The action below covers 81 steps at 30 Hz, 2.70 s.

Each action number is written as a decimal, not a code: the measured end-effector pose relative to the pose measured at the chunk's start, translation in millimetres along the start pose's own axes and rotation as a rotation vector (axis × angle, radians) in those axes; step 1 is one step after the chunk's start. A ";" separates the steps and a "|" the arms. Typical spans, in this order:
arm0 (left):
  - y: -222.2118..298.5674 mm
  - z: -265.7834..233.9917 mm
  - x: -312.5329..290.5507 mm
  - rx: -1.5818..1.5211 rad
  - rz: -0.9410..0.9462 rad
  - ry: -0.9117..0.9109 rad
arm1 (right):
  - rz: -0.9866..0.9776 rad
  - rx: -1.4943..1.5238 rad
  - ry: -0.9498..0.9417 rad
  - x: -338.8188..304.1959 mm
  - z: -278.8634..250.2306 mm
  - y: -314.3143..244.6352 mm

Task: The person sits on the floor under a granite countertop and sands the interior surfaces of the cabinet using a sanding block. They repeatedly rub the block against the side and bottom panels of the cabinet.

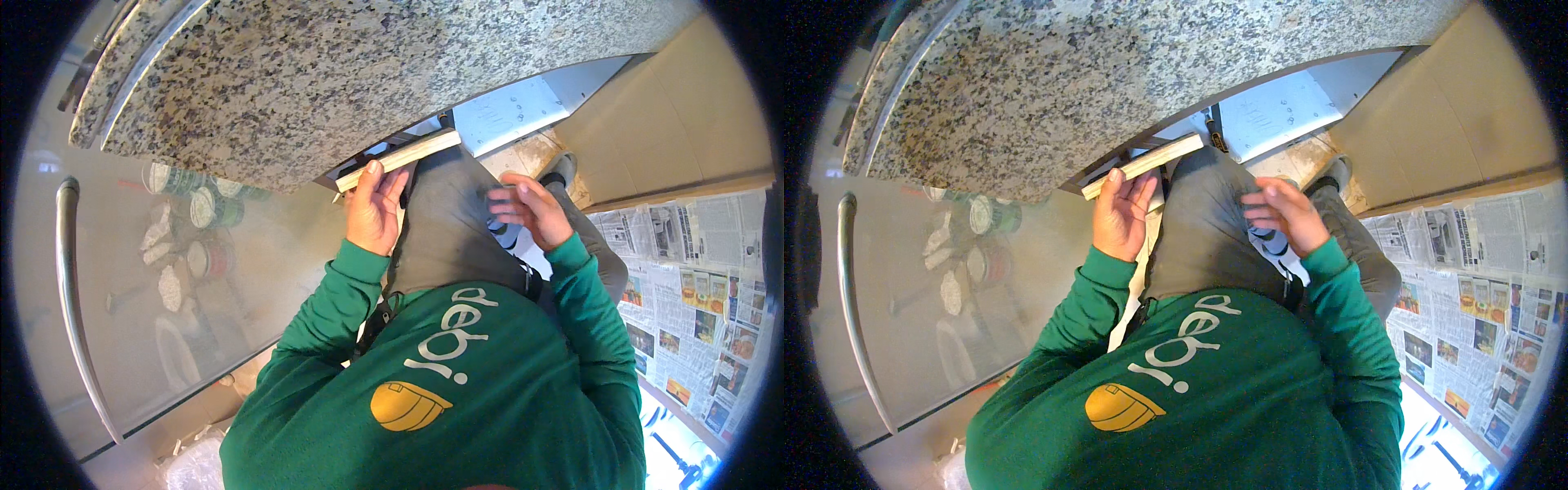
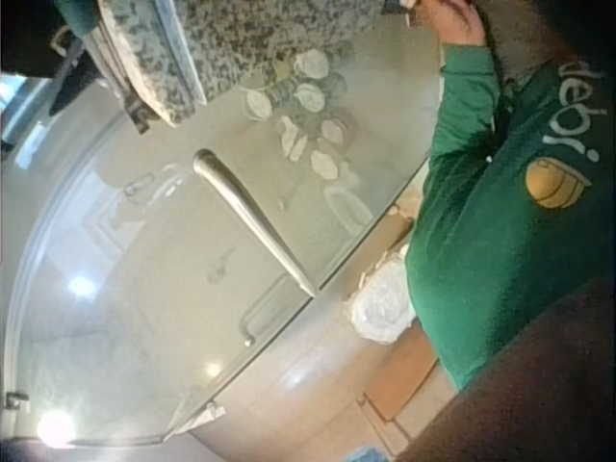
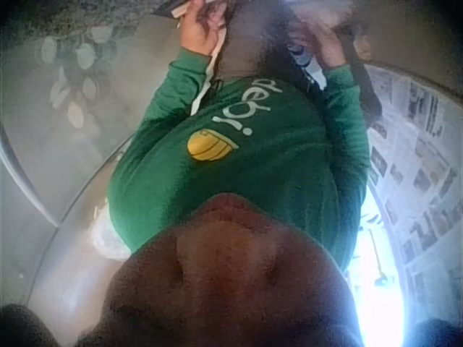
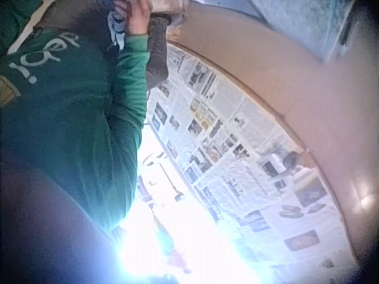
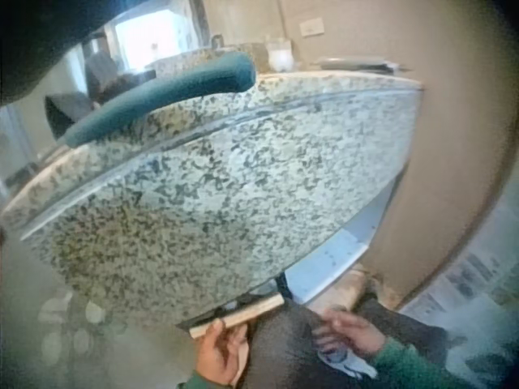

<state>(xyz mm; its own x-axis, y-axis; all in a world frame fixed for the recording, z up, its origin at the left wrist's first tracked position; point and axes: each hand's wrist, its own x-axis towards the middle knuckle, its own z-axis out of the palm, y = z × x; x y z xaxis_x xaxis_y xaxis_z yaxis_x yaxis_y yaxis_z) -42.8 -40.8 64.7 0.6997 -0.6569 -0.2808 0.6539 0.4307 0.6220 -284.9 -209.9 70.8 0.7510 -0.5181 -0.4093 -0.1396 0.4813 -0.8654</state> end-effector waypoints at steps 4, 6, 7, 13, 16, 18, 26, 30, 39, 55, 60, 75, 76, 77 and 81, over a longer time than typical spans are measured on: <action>10.1 -4.3 4.2 0.053 -0.009 0.036 | 0.110 0.014 0.161 -16.2 -52.8 30.5; 11.7 -2.6 9.1 0.075 0.009 0.049 | 0.163 0.034 0.257 -20.5 -73.7 45.0; 12.0 -2.0 9.9 0.085 0.019 0.071 | 0.157 0.041 0.273 -25.4 -81.1 53.7; 10.6 0.4 12.7 0.126 0.053 0.133 | 0.210 -0.125 0.391 -38.6 -111.7 104.7; 12.1 -2.3 11.6 0.160 0.050 0.087 | 0.221 -0.178 0.368 -36.5 -120.9 127.9; 13.5 -3.8 12.4 0.162 0.033 0.094 | 0.234 -0.265 0.371 -33.3 -124.6 139.8; -4.8 8.0 29.3 0.169 0.043 0.062 | 0.225 -0.366 0.329 -25.1 -127.9 154.3; -23.1 14.6 42.1 0.153 0.049 0.050 | 0.213 -0.404 0.317 -24.3 -126.7 154.4; 8.3 -17.2 26.3 0.102 0.018 0.006 | 0.238 -0.363 0.361 -25.5 -124.3 153.6; -1.6 -5.1 23.1 0.001 0.031 -0.033 | 0.183 -0.388 0.350 -21.5 -124.6 161.5; -33.6 -3.2 63.7 0.030 -0.073 -0.128 | 0.168 -0.407 0.335 -21.7 -123.1 162.8; -22.4 -9.0 18.2 -0.018 -0.209 -0.231 | 0.185 -0.454 0.355 -20.4 -125.6 164.1; -17.9 -8.1 16.0 -0.039 -0.208 -0.228 | 0.195 -0.449 0.363 -20.8 -125.1 162.9; -13.3 -7.0 13.8 -0.045 -0.195 -0.203 | 0.225 -0.450 0.387 -21.3 -124.3 161.8; 0.5 2.9 8.8 -0.181 -0.155 -0.151 | 0.195 -0.433 0.365 -22.5 -121.7 157.8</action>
<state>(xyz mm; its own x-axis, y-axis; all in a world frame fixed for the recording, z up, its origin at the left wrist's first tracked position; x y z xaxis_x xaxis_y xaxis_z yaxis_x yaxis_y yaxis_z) -37.1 -48.1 64.7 0.5452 -0.8026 -0.2421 0.8002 0.4120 0.4359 -402.3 -208.3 -91.7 0.4257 -0.6955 -0.5789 -0.5608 0.2993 -0.7720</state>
